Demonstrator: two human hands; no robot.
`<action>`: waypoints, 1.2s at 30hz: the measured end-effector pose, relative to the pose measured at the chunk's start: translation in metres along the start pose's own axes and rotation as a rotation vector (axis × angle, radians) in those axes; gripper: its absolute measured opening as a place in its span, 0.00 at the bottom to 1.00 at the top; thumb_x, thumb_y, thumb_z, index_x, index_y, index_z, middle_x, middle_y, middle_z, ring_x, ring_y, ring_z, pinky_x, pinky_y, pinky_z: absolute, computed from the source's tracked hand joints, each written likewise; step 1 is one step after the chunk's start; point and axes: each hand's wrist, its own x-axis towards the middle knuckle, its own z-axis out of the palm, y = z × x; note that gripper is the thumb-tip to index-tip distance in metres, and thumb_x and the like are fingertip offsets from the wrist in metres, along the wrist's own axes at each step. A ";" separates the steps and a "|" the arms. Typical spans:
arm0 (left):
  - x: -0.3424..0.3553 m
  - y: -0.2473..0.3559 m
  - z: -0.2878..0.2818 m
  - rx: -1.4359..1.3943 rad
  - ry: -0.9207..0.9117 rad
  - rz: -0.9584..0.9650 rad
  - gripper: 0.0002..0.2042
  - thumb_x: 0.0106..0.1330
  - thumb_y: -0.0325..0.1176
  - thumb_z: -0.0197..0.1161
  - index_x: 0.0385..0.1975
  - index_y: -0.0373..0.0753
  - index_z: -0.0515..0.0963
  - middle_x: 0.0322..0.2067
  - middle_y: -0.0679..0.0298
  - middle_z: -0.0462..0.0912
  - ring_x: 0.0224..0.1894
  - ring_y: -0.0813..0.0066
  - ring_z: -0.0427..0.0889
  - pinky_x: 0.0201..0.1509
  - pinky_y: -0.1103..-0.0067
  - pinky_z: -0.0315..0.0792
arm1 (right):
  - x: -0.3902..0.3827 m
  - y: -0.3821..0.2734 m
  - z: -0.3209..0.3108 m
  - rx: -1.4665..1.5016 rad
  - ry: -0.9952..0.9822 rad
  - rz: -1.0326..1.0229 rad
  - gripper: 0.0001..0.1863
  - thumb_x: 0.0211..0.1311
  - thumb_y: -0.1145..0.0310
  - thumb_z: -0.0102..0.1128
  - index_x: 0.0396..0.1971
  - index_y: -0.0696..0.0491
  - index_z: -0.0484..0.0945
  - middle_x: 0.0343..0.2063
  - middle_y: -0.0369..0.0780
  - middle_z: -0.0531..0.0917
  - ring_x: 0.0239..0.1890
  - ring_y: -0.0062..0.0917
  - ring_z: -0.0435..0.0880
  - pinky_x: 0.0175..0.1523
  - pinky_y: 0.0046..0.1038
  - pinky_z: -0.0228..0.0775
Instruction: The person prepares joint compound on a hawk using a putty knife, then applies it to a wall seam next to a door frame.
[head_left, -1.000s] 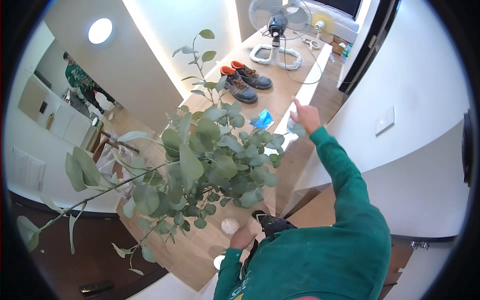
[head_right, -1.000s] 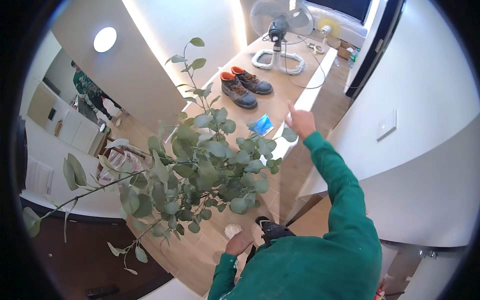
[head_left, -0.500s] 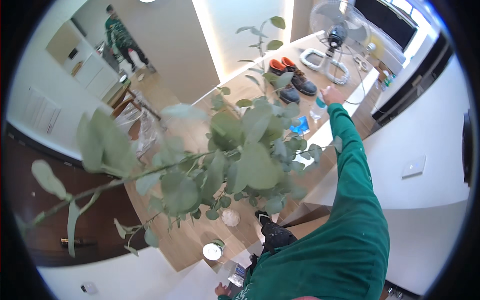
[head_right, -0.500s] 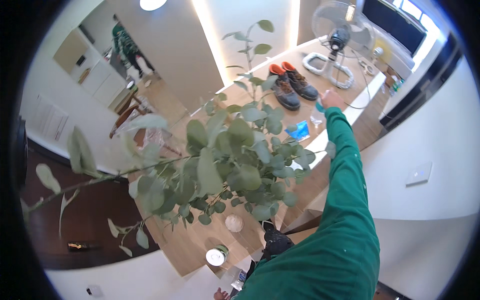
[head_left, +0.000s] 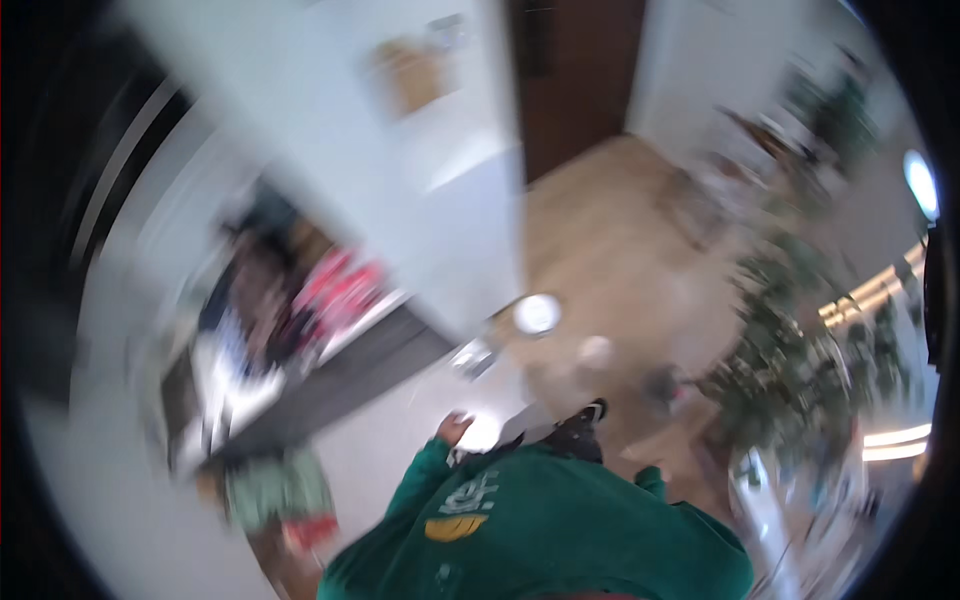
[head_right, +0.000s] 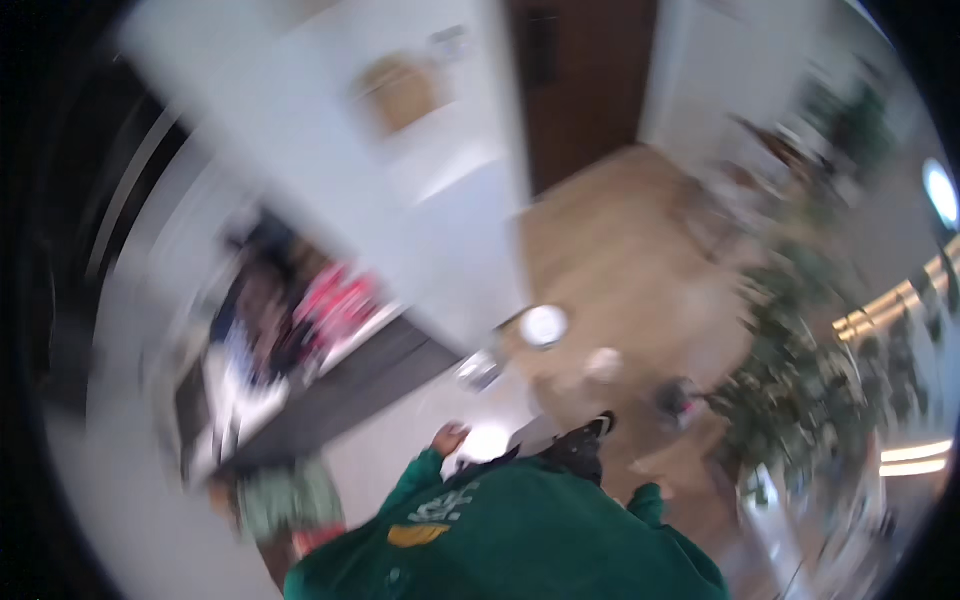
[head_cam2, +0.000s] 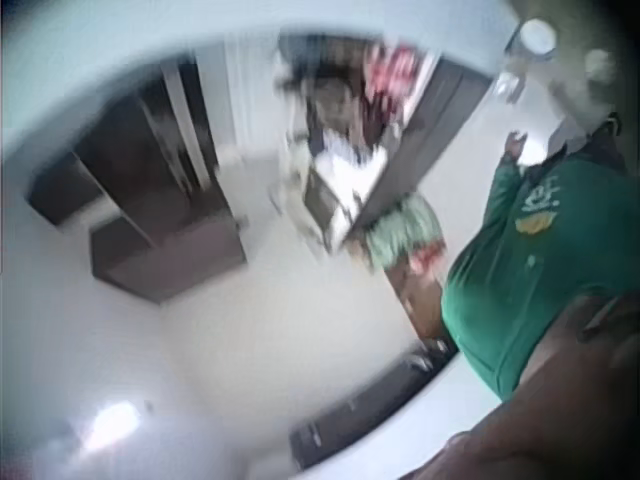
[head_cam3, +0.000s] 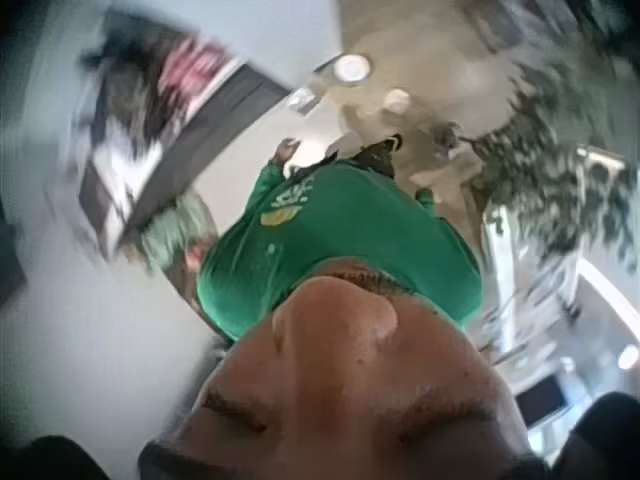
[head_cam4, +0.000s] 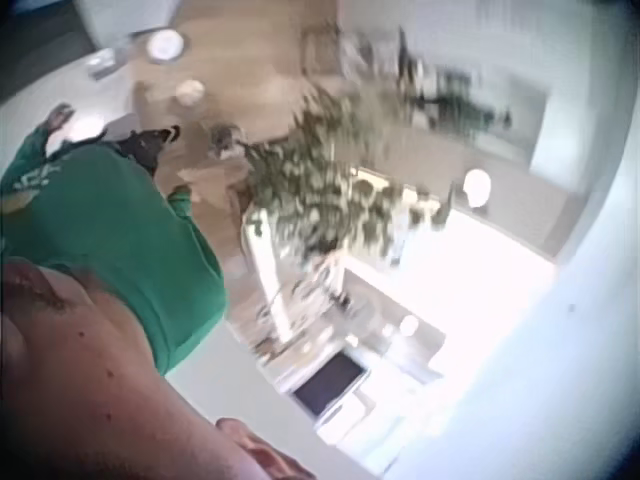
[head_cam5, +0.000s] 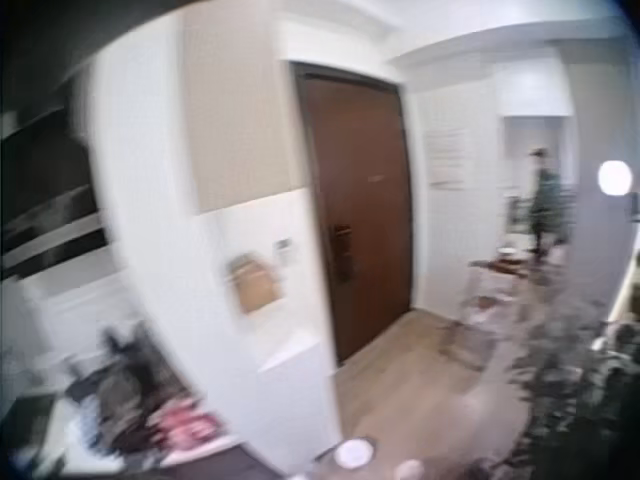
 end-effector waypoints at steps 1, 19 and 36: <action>-0.023 -0.012 -0.030 -0.024 0.044 0.041 0.29 0.64 0.53 0.68 0.54 0.33 0.76 0.40 0.49 0.86 0.42 0.60 0.86 0.49 0.69 0.78 | -0.072 0.030 0.050 0.096 -0.214 0.026 0.20 0.69 0.65 0.58 0.57 0.58 0.77 0.52 0.45 0.82 0.54 0.37 0.80 0.57 0.35 0.74; -0.307 -0.312 -0.346 -1.775 1.121 -0.111 0.20 0.72 0.45 0.58 0.54 0.38 0.71 0.49 0.57 0.81 0.49 0.64 0.82 0.50 0.69 0.79 | -0.942 -0.247 0.117 -0.835 -2.456 0.581 0.22 0.75 0.52 0.50 0.56 0.53 0.73 0.47 0.38 0.80 0.44 0.28 0.77 0.51 0.29 0.70; -0.284 -0.426 -0.725 -1.563 0.959 -0.105 0.31 0.65 0.63 0.62 0.53 0.39 0.72 0.48 0.59 0.80 0.49 0.67 0.81 0.51 0.74 0.78 | -1.322 -0.186 0.110 -0.569 -2.153 0.399 0.35 0.63 0.39 0.63 0.53 0.57 0.71 0.43 0.40 0.80 0.42 0.25 0.76 0.45 0.28 0.69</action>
